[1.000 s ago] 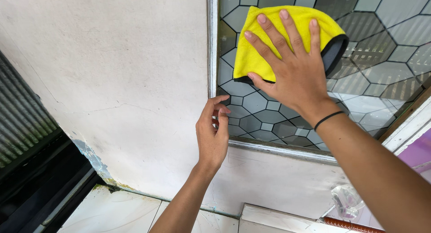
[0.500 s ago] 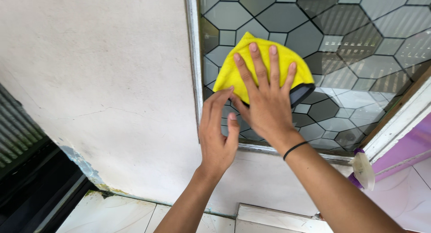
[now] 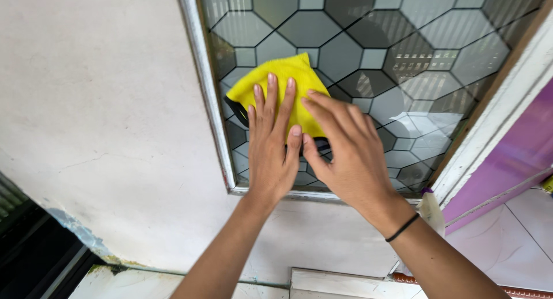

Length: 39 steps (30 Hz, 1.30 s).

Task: The person wipes a patterned glass window with a yellow cloth. They spray the surface with a clear liquid from a spray bottle and continue wiping the window in circular and linear motions.

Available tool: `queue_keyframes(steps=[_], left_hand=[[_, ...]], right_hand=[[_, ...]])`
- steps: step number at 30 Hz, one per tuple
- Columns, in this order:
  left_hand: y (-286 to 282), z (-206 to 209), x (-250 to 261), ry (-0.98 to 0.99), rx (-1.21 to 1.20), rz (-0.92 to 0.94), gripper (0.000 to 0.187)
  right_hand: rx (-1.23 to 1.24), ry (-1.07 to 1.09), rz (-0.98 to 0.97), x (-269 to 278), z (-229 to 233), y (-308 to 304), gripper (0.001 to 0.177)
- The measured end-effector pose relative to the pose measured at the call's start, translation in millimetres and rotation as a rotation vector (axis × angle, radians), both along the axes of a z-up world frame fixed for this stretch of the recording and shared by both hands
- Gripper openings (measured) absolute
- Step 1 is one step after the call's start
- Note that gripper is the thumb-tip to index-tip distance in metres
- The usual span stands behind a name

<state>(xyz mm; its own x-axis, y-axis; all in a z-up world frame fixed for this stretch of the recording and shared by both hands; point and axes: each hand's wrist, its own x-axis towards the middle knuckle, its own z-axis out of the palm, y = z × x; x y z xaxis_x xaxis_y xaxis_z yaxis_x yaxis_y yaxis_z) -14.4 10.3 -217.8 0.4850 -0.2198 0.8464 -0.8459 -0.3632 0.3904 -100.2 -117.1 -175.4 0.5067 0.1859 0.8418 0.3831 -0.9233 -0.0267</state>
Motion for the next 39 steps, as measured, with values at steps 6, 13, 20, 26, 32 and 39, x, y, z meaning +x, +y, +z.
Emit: queue_keyframes(steps=[6,13,20,26,32,39], left_hand=[[-22,48,24,-0.286,0.190,0.171,0.071],[-48,50,29,-0.463,0.294,0.293,0.074],[-50,16,16,-0.394,0.430,0.275,0.070],[-46,-11,17,-0.408,0.513,0.280,0.069],[-34,-33,13,-0.435,0.599,0.277,0.069],[-42,5,11,-0.540,0.572,0.363,0.069]], right_hand=[[0.255,-0.160,0.134,-12,15,-43,0.040],[0.599,-0.146,0.133,-19,11,-84,0.026],[0.654,-0.152,0.076,-31,2,-92,0.017],[0.666,-0.141,0.049,-38,-4,-94,0.016],[0.682,-0.126,0.044,-43,-11,-103,0.014],[0.699,-0.125,0.033,-55,-14,-114,0.012]])
